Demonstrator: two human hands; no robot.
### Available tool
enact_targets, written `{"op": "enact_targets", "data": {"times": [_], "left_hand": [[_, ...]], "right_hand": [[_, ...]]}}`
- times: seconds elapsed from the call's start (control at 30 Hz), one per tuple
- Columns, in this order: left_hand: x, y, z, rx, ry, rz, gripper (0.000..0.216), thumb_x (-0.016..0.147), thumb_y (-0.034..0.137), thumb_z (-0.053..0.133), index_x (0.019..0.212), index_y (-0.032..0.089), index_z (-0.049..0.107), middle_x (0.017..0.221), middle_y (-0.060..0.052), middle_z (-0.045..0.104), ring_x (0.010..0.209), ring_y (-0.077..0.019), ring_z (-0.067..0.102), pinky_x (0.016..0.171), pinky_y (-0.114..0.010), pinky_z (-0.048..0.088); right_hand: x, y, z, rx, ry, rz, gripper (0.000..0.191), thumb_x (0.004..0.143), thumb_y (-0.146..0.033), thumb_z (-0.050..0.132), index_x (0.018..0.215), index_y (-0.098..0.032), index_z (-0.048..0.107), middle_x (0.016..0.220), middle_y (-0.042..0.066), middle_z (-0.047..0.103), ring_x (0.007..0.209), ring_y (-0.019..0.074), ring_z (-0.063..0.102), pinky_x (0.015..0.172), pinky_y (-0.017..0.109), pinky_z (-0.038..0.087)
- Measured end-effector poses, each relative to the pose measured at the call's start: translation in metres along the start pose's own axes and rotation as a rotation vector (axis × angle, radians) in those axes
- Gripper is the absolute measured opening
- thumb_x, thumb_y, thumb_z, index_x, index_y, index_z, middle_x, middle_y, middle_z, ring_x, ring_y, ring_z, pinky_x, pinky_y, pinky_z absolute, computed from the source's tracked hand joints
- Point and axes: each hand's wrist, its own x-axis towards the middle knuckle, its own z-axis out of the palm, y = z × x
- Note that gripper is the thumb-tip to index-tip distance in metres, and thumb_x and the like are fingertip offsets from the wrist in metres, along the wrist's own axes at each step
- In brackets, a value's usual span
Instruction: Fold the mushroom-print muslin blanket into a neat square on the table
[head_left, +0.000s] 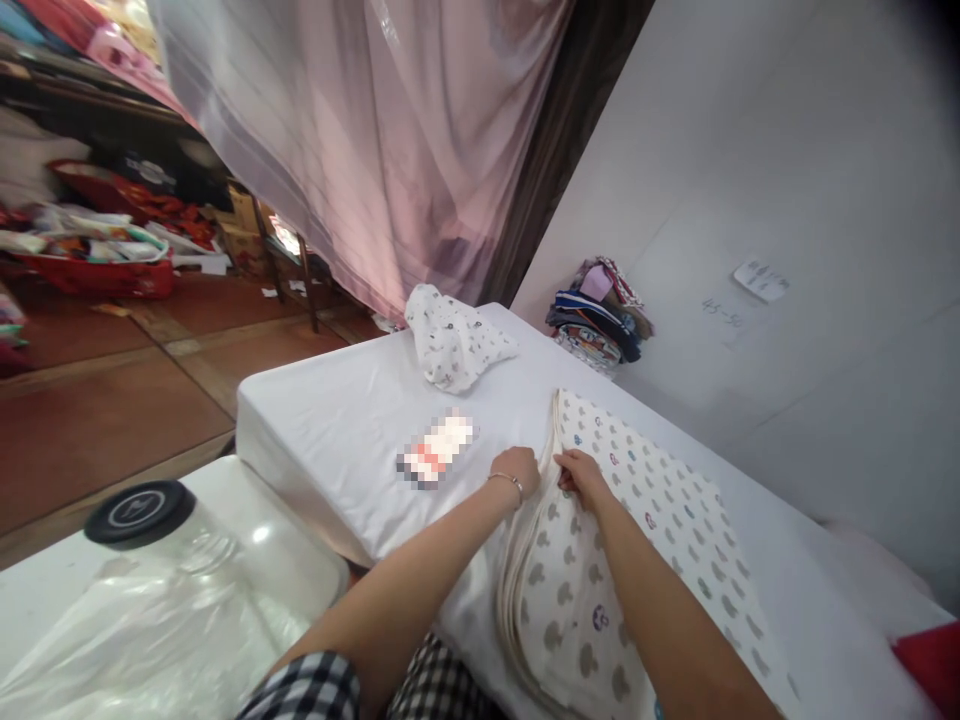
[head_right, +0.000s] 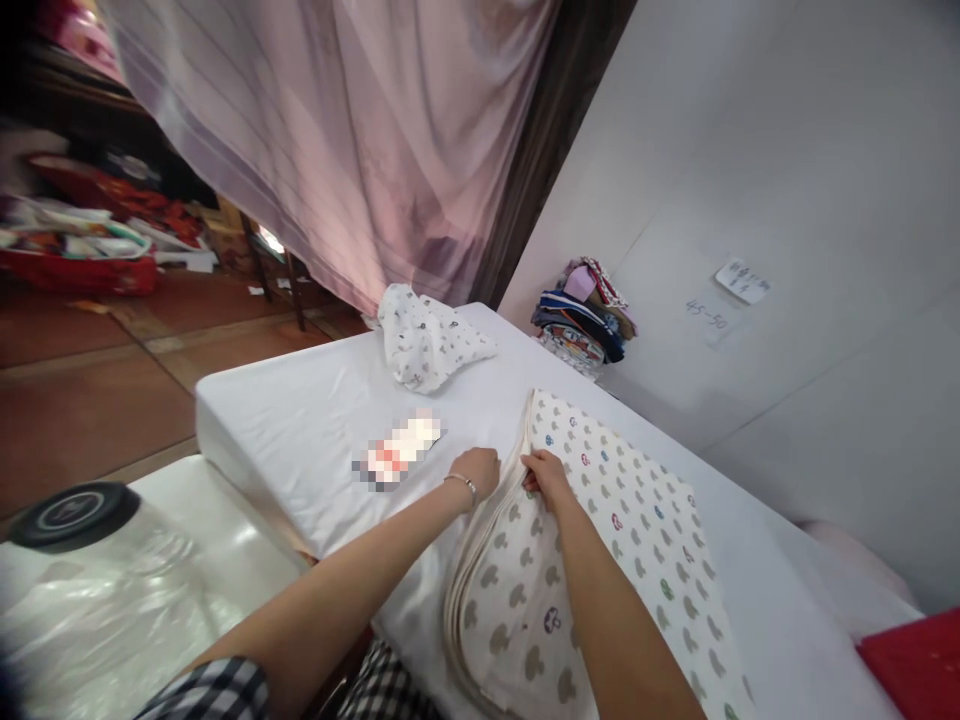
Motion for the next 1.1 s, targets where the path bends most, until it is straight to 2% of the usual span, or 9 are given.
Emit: {"op": "enact_targets", "data": {"times": [0.1,0.2,0.4,0.67,0.9,1.1], "left_hand": [[0.027,0.012,-0.001,-0.005,0.007,-0.034,0.029,0.082,0.029,0.045,0.100,0.014,0.062,0.105,-0.016,0.062,0.099,-0.0223,0.059,0.079,-0.028,0.045],[0.048,0.024,0.006,-0.023,0.006,-0.063,0.030,0.079,0.030,0.051,0.101,0.013,0.062,0.104,-0.016,0.063,0.098,-0.0214,0.059,0.078,-0.025,0.045],[0.074,0.033,0.016,-0.053,0.023,-0.082,0.033,0.074,0.031,0.056,0.101,0.013,0.061,0.103,-0.015,0.063,0.098,-0.0231,0.059,0.077,-0.028,0.047],[0.080,0.018,0.019,-0.066,0.141,-0.074,0.030,0.082,0.020,0.038,0.106,0.014,0.054,0.103,-0.015,0.062,0.099,-0.0230,0.058,0.081,-0.033,0.044],[0.087,0.018,0.023,-0.114,0.088,-0.018,0.028,0.081,0.026,0.041,0.103,0.018,0.056,0.102,-0.008,0.064,0.094,-0.0170,0.059,0.075,-0.025,0.045],[0.088,0.021,0.021,-0.089,0.065,-0.010,0.026,0.081,0.027,0.040,0.094,0.016,0.060,0.100,-0.011,0.064,0.093,-0.0220,0.060,0.075,-0.031,0.046]], "right_hand": [[0.000,0.005,0.000,0.068,-0.003,-0.041,0.015,0.069,-0.029,0.057,0.066,-0.018,0.047,0.041,-0.005,0.048,0.035,0.0072,0.047,0.036,0.015,0.038],[0.001,0.010,-0.001,0.121,-0.004,-0.077,0.019,0.068,-0.033,0.058,0.068,-0.018,0.047,0.041,-0.006,0.047,0.035,0.0070,0.046,0.036,0.015,0.038],[0.002,0.015,-0.004,0.165,-0.032,-0.109,0.023,0.067,-0.039,0.059,0.072,-0.019,0.047,0.044,-0.006,0.048,0.036,0.0076,0.047,0.037,0.017,0.038],[0.010,0.019,-0.002,0.168,-0.030,-0.088,0.025,0.065,-0.039,0.060,0.073,-0.019,0.048,0.043,-0.007,0.049,0.034,0.0082,0.046,0.034,0.017,0.036],[0.004,0.006,0.001,0.089,-0.068,-0.080,0.027,0.067,-0.038,0.059,0.081,-0.019,0.047,0.042,-0.007,0.050,0.034,0.0093,0.048,0.032,0.017,0.035],[0.006,-0.009,0.000,-0.163,-0.094,-0.023,0.016,0.071,-0.028,0.051,0.084,-0.018,0.048,0.042,-0.006,0.051,0.029,0.0091,0.043,0.028,0.017,0.026]]}}
